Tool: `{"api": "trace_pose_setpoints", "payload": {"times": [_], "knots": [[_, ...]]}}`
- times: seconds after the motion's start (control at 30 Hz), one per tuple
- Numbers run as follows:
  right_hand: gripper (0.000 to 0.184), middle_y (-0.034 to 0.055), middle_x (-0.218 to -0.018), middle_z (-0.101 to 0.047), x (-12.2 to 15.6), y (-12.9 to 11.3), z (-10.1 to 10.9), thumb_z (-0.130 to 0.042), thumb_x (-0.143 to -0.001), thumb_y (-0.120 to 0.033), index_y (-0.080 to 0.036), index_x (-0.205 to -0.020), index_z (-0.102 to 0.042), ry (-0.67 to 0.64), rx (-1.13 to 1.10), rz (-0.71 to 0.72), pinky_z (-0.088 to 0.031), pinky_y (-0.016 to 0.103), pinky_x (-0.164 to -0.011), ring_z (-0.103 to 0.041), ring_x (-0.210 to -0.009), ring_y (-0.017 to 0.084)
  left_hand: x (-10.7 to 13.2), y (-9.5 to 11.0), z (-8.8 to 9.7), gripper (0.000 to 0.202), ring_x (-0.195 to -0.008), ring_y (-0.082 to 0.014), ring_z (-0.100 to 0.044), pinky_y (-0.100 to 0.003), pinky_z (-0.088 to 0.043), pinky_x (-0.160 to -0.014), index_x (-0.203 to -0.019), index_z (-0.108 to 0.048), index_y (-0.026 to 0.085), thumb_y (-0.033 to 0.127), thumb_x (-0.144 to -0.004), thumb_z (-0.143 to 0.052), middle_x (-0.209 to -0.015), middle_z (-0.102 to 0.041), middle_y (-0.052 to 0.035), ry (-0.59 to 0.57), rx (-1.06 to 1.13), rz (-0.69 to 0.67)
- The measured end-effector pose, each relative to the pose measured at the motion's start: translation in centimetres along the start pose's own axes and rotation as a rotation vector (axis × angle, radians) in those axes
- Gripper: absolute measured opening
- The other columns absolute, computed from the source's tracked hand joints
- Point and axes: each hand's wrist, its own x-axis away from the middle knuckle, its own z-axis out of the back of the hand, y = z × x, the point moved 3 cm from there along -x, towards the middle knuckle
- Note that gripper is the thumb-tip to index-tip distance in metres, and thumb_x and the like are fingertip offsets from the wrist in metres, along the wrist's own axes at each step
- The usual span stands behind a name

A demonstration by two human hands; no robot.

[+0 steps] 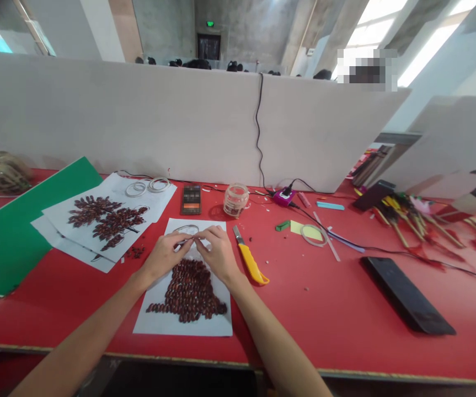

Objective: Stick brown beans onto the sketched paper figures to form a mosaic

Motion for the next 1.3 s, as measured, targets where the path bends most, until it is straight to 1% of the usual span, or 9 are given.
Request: {"api": "trace_pose_setpoints", "payload": {"times": [0.27, 0.4, 0.5, 0.57, 0.63, 0.73, 0.87, 1.03, 1.3], "knots": [[0.015, 0.0077, -0.115, -0.072, 0.3, -0.2, -0.2, -0.058, -0.104, -0.026, -0.025, -0.106, -0.073, -0.007, 0.421, 0.148, -0.041, 0.041, -0.091, -0.060, -0.105, 0.025, 0.0, 0.5, 0.3, 0.027, -0.102, -0.0218, -0.070, -0.030, -0.053, -0.091, -0.106, -0.075, 0.020, 0.034, -0.102, -0.053, -0.111, -0.076, -0.0072, 0.006, 0.135, 0.003], [0.016, 0.0095, -0.124, -0.071, 0.4, -1.1, -0.4, -0.054, -0.105, -0.022, -0.022, -0.112, -0.070, -0.029, 0.478, 0.266, -0.040, 0.041, -0.094, -0.060, -0.110, 0.024, -0.3, 0.6, 0.6, 0.026, -0.081, -0.0175, -0.067, -0.026, -0.050, -0.075, -0.091, -0.072, 0.017, 0.034, -0.099, -0.054, -0.089, -0.075, -0.0033, -0.011, 0.208, 0.025], [0.017, 0.0076, -0.122, -0.072, 0.6, -1.9, 0.0, -0.054, -0.105, -0.017, -0.024, -0.109, -0.069, -0.026, 0.413, 0.333, -0.039, 0.042, -0.100, -0.061, -0.113, 0.023, -0.7, -0.5, 2.7, 0.033, -0.066, -0.0150, -0.061, -0.024, -0.045, -0.062, -0.086, -0.069, 0.017, 0.039, -0.100, -0.050, -0.075, -0.070, -0.0007, 0.019, 0.148, 0.081], [0.015, 0.0074, -0.119, -0.071, 0.7, -2.0, 0.7, -0.056, -0.104, -0.018, -0.024, -0.103, -0.069, 0.058, 0.259, 0.259, -0.041, 0.042, -0.100, -0.061, -0.112, 0.022, -0.7, -1.9, 5.4, 0.034, -0.069, -0.0173, -0.062, -0.026, -0.047, -0.066, -0.090, -0.070, 0.017, 0.040, -0.101, -0.046, -0.079, -0.071, -0.0026, 0.144, -0.030, 0.100], [0.012, 0.0084, -0.120, -0.067, 0.6, -1.5, 1.5, -0.058, -0.102, -0.024, -0.024, -0.101, -0.069, 0.146, 0.005, 0.057, -0.045, 0.040, -0.095, -0.060, -0.113, 0.023, -0.2, -3.3, 8.3, 0.031, -0.093, -0.0244, -0.066, -0.034, -0.050, -0.085, -0.099, -0.072, 0.018, 0.036, -0.101, -0.046, -0.097, -0.074, -0.0080, 0.260, -0.310, 0.062], [0.017, 0.0069, -0.117, -0.064, 0.7, -0.2, 1.3, -0.064, -0.094, -0.033, -0.025, -0.108, -0.070, 0.058, -0.468, -0.326, -0.049, 0.035, -0.085, -0.060, -0.107, 0.021, 0.9, -5.0, 10.6, 0.028, -0.118, -0.0346, -0.061, -0.047, -0.047, -0.101, -0.104, -0.073, 0.017, 0.030, -0.098, -0.049, -0.118, -0.072, -0.0144, 0.264, -0.586, 0.099], [0.036, 0.0022, -0.101, -0.065, 1.0, 0.3, 0.1, -0.076, -0.079, -0.028, -0.027, -0.114, -0.073, -0.122, -0.945, -0.661, -0.048, 0.030, -0.079, -0.058, -0.087, 0.016, 1.1, -3.2, 9.0, 0.031, -0.119, -0.0315, -0.064, -0.046, -0.047, -0.106, -0.115, -0.073, 0.017, 0.034, -0.099, -0.053, -0.123, -0.072, -0.0130, 0.218, -0.358, 0.072], [0.041, 0.0035, -0.105, -0.067, 1.1, -0.7, -0.3, -0.079, -0.072, -0.021, -0.026, -0.112, -0.077, -0.168, -1.146, -0.725, -0.047, 0.029, -0.080, -0.057, -0.088, 0.015, -1.4, 1.7, 4.5, 0.032, -0.099, -0.0216, -0.074, -0.028, -0.056, -0.079, -0.115, -0.076, 0.021, 0.043, -0.094, -0.067, -0.115, -0.079, -0.0063, 0.038, 0.213, 0.135], [0.043, 0.0038, -0.103, -0.070, 1.3, -0.8, -0.6, -0.078, -0.072, -0.020, -0.027, -0.115, -0.079, -0.170, -1.187, -0.743, -0.047, 0.028, -0.080, -0.059, -0.092, 0.017, -2.0, 2.7, 3.6, 0.013, -0.084, -0.0202, -0.074, -0.028, -0.055, -0.079, -0.086, -0.078, 0.021, 0.031, -0.088, -0.071, -0.088, -0.080, -0.0026, 0.072, 0.165, 0.166]]}}
